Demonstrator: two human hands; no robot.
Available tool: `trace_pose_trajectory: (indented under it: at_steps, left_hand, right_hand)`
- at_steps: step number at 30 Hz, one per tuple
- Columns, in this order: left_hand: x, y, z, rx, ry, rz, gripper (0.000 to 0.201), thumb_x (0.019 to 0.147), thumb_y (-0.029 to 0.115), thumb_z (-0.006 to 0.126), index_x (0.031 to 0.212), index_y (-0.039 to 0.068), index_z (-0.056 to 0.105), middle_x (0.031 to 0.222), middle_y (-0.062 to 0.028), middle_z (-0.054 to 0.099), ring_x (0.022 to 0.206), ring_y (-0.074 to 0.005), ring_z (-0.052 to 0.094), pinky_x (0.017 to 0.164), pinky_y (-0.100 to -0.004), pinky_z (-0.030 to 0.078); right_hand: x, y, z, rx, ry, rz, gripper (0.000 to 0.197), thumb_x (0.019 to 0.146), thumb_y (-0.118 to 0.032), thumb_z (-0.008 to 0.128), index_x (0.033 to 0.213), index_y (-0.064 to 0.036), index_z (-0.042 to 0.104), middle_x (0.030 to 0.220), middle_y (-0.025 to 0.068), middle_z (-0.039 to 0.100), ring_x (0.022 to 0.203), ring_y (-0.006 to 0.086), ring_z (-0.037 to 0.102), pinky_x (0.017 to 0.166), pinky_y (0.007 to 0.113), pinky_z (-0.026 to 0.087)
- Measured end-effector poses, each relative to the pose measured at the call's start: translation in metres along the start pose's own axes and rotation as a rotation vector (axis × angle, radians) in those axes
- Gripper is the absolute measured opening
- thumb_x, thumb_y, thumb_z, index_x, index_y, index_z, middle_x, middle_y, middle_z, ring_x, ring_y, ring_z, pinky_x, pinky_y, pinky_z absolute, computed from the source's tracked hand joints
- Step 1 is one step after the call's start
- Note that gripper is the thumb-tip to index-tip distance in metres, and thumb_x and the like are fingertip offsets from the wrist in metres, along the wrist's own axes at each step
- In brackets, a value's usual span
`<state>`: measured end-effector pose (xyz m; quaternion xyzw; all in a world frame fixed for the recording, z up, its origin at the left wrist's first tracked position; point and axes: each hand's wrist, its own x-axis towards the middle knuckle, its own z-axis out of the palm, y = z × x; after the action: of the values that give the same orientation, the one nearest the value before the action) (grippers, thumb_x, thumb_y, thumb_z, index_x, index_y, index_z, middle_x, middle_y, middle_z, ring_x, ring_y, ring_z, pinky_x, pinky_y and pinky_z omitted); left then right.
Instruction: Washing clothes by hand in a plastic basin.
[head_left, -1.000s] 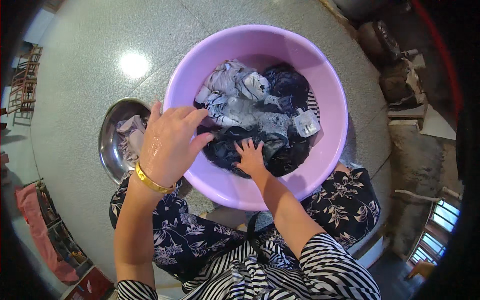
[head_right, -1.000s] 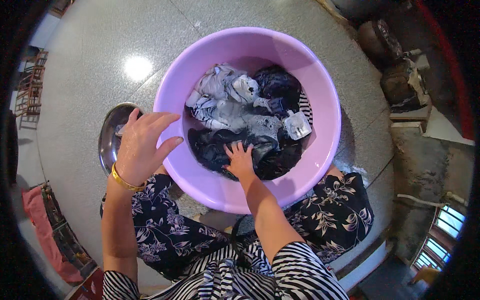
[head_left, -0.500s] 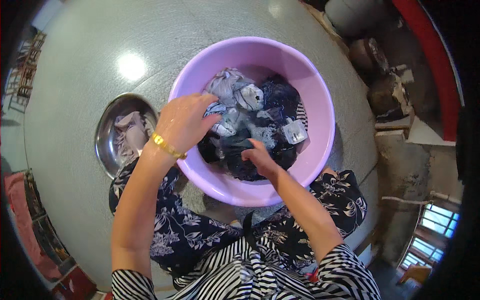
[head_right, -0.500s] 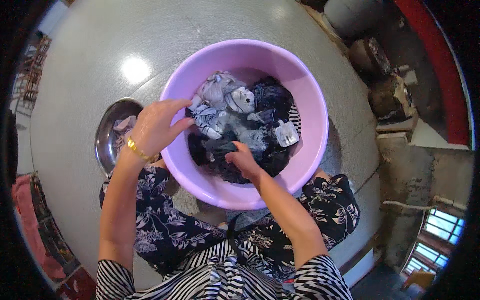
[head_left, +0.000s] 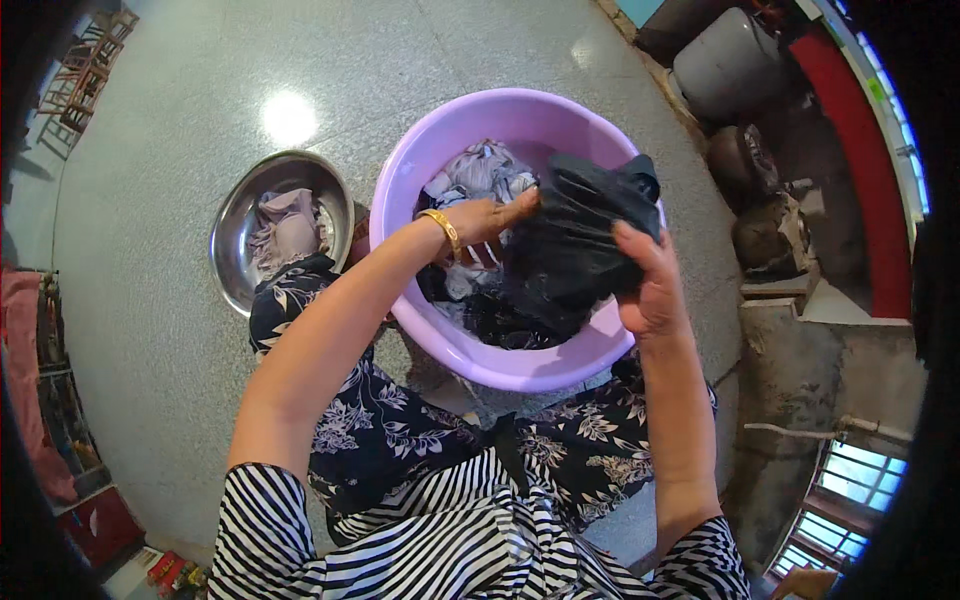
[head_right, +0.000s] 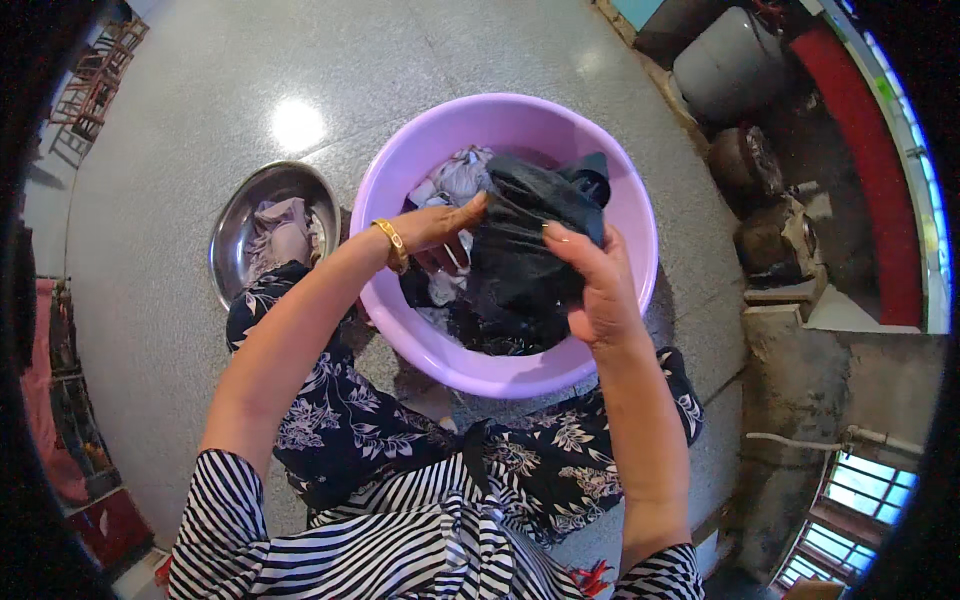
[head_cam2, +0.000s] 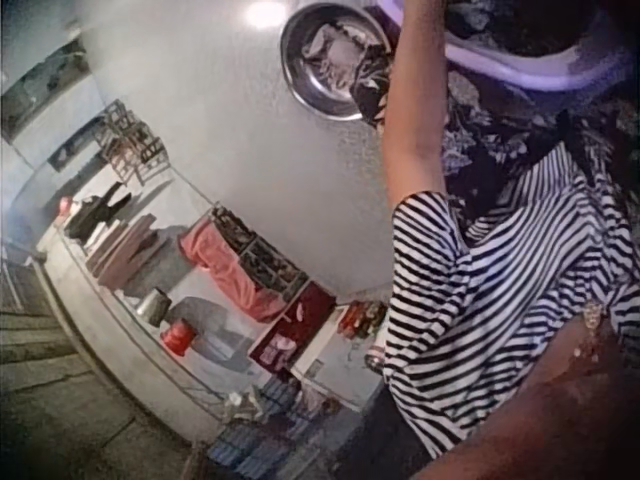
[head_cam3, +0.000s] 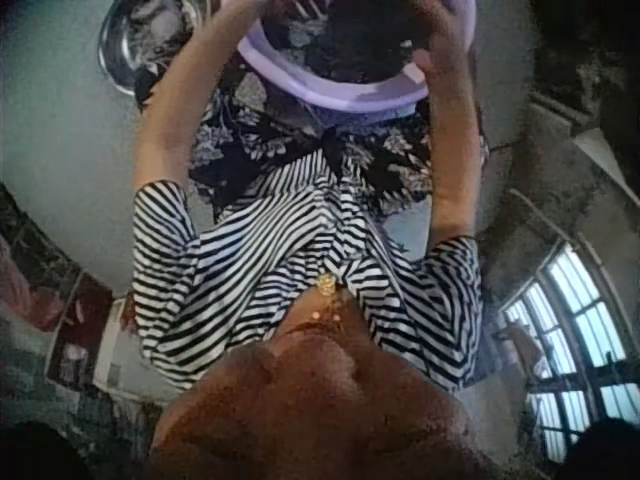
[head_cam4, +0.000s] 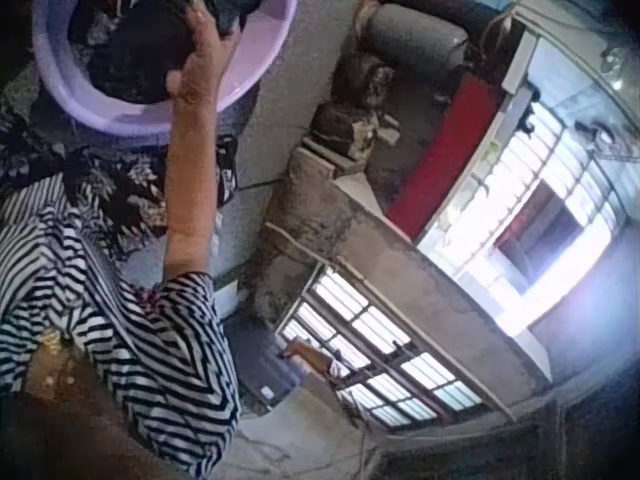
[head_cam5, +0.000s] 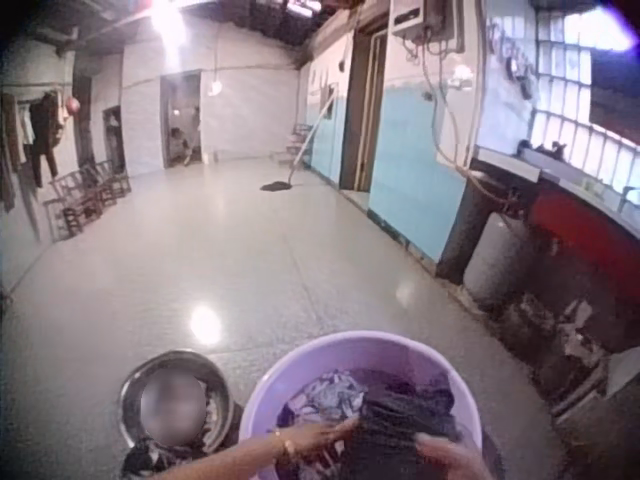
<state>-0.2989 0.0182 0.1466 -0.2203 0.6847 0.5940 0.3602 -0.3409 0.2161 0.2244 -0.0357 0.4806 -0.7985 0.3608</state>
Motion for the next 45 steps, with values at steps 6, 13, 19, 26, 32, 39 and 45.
trace_pose_trajectory:
  at_steps: [6,13,19,26,32,39,45]
  left_hand:
    - [0.021,-0.023,0.002,-0.447,-0.043,0.232,0.032,0.081,0.032,0.052,0.106,0.013,0.048,0.093,-0.0111,0.059,0.083,-0.0219,0.060,0.069,-0.0358,0.050]
    - [0.058,-0.053,-0.006,-0.762,0.176,0.281,0.016,0.077,0.005,0.053,0.090,0.013,0.048,0.076,-0.0020,0.055,0.068,-0.0153,0.056,0.060,-0.0328,0.049]
    - [0.069,-0.062,-0.020,-0.499,0.671,0.119,0.025,0.071,0.006,0.058,0.095,0.009,0.050,0.079,-0.0035,0.051,0.069,-0.0165,0.051,0.059,-0.0331,0.046]
    - [0.121,-0.109,-0.020,0.512,0.730,0.111,0.062,0.067,0.032,0.060,0.122,0.009,0.042,0.120,-0.0213,0.040,0.110,-0.0367,0.041,0.093,-0.0387,0.035]
    - [0.141,-0.101,0.048,1.047,0.539,0.133,0.090,0.065,0.045,0.065,0.136,0.022,0.014,0.142,-0.0118,0.001,0.130,-0.0319,0.003,0.092,-0.0631,0.019]
    - [0.174,-0.149,0.056,1.144,0.359,0.004,0.101,0.060,0.063,0.059,0.137,0.017,0.012,0.142,-0.0120,0.003,0.131,-0.0301,0.002,0.092,-0.0654,0.015]
    - [0.209,-0.175,0.053,1.085,0.271,-0.089,0.106,0.058,0.070,0.054,0.137,0.014,0.010,0.142,-0.0093,0.009,0.131,-0.0253,0.000,0.101,-0.0548,0.011]
  right_hand:
    - [0.003,0.024,-0.015,-0.360,-0.087,0.017,0.029,0.070,-0.008,0.066,0.096,-0.0015,0.056,0.090,0.0046,0.057,0.078,0.0114,0.055,0.072,0.023,0.043]
    - [0.012,0.070,-0.061,-1.238,0.020,-0.428,0.035,0.060,-0.014,0.070,0.086,-0.0007,0.051,0.080,0.0109,0.049,0.080,0.0261,0.048,0.071,0.034,0.039]
    - [0.011,0.154,-0.128,-1.491,-0.298,-0.300,0.049,0.064,-0.021,0.065,0.108,-0.0061,0.049,0.106,0.0139,0.045,0.098,0.0324,0.046,0.081,0.042,0.040]
    - [0.045,0.204,-0.146,-1.621,-0.125,0.100,0.052,0.071,-0.024,0.060,0.119,-0.0147,0.043,0.117,0.0190,0.040,0.099,0.0390,0.045,0.082,0.046,0.041]
    - [0.072,0.209,-0.139,-1.786,0.054,0.153,0.078,0.068,-0.036,0.067,0.133,-0.0231,0.024,0.138,0.0187,0.010,0.124,0.0473,0.008,0.091,0.065,0.017]
    - [0.068,0.261,-0.178,-1.885,0.009,0.053,0.086,0.066,-0.046,0.065,0.135,-0.0207,0.020,0.137,0.0212,0.012,0.121,0.0490,0.015,0.096,0.058,0.016]
    - [0.084,0.285,-0.191,-1.908,-0.072,0.263,0.080,0.072,-0.041,0.061,0.135,-0.0140,0.019,0.137,0.0239,0.011,0.117,0.0489,0.023,0.099,0.054,0.014]
